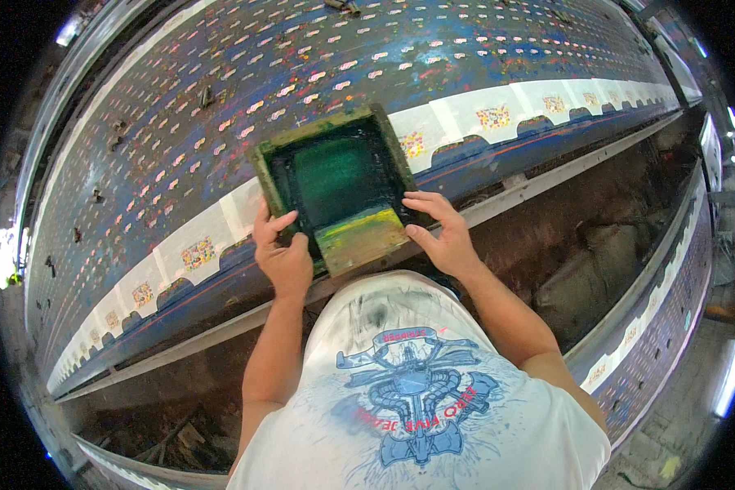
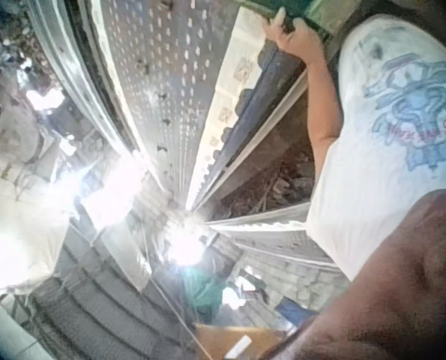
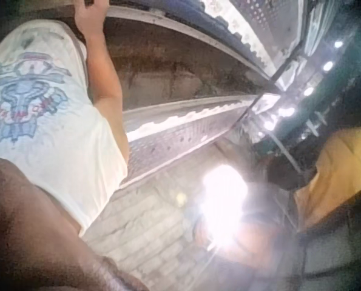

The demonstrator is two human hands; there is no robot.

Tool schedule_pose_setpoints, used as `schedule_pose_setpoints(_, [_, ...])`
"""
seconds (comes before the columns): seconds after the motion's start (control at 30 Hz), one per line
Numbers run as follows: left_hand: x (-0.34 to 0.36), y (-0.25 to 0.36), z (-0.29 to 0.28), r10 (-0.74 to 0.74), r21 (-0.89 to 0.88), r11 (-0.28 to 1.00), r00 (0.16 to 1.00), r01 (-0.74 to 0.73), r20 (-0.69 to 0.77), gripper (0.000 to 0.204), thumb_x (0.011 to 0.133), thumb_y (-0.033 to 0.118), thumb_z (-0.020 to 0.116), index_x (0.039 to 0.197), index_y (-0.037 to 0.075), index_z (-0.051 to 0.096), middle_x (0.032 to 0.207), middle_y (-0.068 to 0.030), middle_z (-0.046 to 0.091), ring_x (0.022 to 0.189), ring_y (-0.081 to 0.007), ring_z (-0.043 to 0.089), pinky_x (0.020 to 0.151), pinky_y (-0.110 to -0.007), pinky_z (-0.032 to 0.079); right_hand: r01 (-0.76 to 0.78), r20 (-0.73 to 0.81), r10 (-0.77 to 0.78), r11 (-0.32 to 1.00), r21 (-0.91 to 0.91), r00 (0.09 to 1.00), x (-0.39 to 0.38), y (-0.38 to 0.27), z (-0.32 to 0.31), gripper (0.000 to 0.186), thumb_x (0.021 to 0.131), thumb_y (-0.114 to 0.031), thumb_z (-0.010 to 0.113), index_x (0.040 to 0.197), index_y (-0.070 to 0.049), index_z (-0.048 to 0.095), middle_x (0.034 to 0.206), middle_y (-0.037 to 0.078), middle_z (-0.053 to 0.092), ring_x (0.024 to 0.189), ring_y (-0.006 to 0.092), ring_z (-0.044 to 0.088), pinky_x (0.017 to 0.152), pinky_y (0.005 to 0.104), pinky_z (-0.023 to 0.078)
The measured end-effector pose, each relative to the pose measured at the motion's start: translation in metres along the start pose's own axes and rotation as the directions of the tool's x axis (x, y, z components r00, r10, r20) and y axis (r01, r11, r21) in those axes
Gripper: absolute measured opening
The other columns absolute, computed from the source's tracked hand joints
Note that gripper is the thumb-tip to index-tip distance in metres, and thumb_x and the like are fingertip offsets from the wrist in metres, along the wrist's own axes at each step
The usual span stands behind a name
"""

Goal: The person holds a screen printing frame and repeatedly rubs a squeegee across a green ink bed to spread and smooth the ink. The person occasionally lifts and repositions the frame while continuing to work the ink with the squeegee.

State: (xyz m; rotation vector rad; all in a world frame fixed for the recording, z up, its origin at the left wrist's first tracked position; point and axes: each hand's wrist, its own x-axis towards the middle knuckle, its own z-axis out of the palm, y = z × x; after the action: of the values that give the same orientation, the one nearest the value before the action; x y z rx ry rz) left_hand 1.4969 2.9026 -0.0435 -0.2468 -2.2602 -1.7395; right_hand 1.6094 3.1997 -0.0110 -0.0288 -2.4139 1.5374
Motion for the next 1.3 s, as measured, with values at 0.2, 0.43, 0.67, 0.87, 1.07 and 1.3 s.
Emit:
schedule_pose_setpoints(0.2, [-0.012,0.002,0.098,-0.067,-0.072,0.995,0.998,0.066,-0.009,0.036,0.079,-0.010,0.068,0.109,0.003,0.082,0.170,-0.0343,0.053,0.163,-0.0427,0.048,0.134,-0.047,0.033,0.030,-0.037,-0.032,0.999,-0.038,0.999,0.009,0.046,-0.081,0.045,0.095,-0.016,0.086,0.138,-0.007,0.078,0.144,0.014,0.077,0.144,0.0378,0.062,0.130,0.0531,0.042])
schedule_pose_setpoints(0.43, [-0.020,0.019,0.142,-0.223,-0.122,0.968,0.975,0.219,-0.021,0.031,0.078,-0.013,0.069,0.105,-0.002,0.079,0.174,-0.0316,0.050,0.162,-0.0376,0.051,0.131,-0.043,0.038,0.107,0.062,-0.106,0.994,-0.018,0.992,0.012,0.074,-0.134,0.046,0.096,-0.017,0.087,0.140,-0.008,0.076,0.147,0.013,0.075,0.149,0.0395,0.058,0.132,0.0572,0.039])
schedule_pose_setpoints(0.67, [-0.020,0.022,0.141,-0.331,-0.233,0.918,0.944,0.321,-0.006,0.032,0.077,-0.018,0.071,0.102,-0.001,0.078,0.178,-0.0237,0.049,0.158,-0.0320,0.056,0.125,-0.040,0.045,0.100,0.125,-0.102,0.995,0.025,0.987,0.011,0.079,-0.155,0.043,0.094,-0.013,0.087,0.136,-0.009,0.077,0.148,0.013,0.074,0.150,0.0424,0.057,0.128,0.0555,0.043])
schedule_pose_setpoints(0.87, [-0.022,0.022,0.141,-0.361,-0.259,0.902,0.933,0.347,-0.008,0.030,0.076,-0.018,0.072,0.099,0.000,0.077,0.178,-0.0227,0.049,0.155,-0.0309,0.058,0.122,-0.038,0.048,0.319,0.146,-0.303,0.943,-0.099,0.942,0.016,0.067,-0.149,0.044,0.088,-0.007,0.087,0.132,-0.008,0.078,0.139,0.015,0.074,0.139,0.0433,0.064,0.118,0.0542,0.051])
schedule_pose_setpoints(1.07, [-0.022,0.023,0.143,-0.355,-0.236,0.911,0.935,0.339,-0.026,0.029,0.074,-0.018,0.073,0.095,0.002,0.073,0.178,-0.0228,0.050,0.152,-0.0312,0.060,0.120,-0.038,0.049,0.509,0.388,-0.420,0.846,-0.160,0.820,0.031,0.036,-0.125,0.051,0.081,-0.009,0.092,0.130,-0.008,0.079,0.136,0.013,0.074,0.138,0.0381,0.065,0.113,0.0519,0.053])
schedule_pose_setpoints(1.3, [-0.022,0.024,0.140,-0.357,-0.207,0.912,0.934,0.354,0.021,0.023,0.079,-0.016,0.072,0.096,-0.001,0.075,0.177,-0.0244,0.050,0.157,-0.0322,0.057,0.125,-0.039,0.046,0.659,0.651,-0.337,0.671,-0.340,0.680,0.067,0.029,-0.103,0.036,0.090,-0.016,0.076,0.124,-0.005,0.078,0.116,0.014,0.075,0.114,0.0359,0.071,0.100,0.0477,0.057])
